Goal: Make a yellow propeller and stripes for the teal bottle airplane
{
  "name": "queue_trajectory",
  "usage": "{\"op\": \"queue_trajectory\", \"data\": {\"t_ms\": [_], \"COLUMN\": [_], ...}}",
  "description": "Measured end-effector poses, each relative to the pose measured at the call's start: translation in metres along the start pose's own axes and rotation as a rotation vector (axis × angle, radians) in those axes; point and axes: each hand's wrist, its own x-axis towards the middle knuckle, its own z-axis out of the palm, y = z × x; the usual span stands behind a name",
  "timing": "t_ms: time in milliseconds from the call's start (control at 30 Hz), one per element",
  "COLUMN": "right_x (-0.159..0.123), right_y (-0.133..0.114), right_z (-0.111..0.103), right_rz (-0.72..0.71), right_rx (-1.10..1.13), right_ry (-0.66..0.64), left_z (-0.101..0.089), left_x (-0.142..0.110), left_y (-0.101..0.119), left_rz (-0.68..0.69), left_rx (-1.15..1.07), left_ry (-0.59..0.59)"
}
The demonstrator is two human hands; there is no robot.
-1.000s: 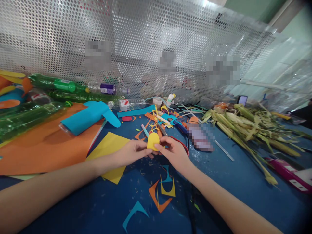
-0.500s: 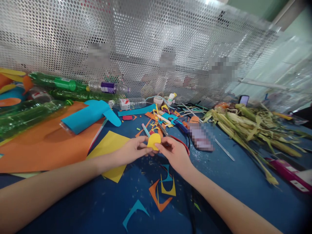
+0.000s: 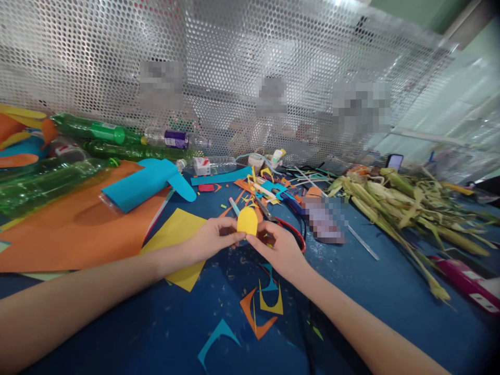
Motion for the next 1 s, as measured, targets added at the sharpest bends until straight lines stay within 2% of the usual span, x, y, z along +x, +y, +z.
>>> {"op": "queue_trajectory", "data": {"t_ms": [267, 633, 867, 1000], "right_x": [0.0004, 0.0033, 0.0045, 0.0046], "right_y": [-0.0008, 0.0026, 0.0039, 0.0054], "right_z": [-0.0001, -0.0002, -0.0001, -0.0024], "right_rz": [-0.019, 0.119, 0.157, 0.157], "right_rx": [-0.021, 0.171, 0.170, 0.171], "right_ry": [0.035, 0.027, 0.060, 0.093], "left_z": [0.0010, -0.0005, -0.0018, -0.0014], "left_x": [0.0005, 0.0028, 0.0018, 0.0027], "left_y": [0.0009, -0.0016, -0.0030, -0.0009], "left_rz": [-0.034, -0.077, -0.051, -0.041], "left_rx": [0.031, -0.059, -0.032, -0.113], "left_ry": [0.013, 0.116, 0.133, 0.189]}}
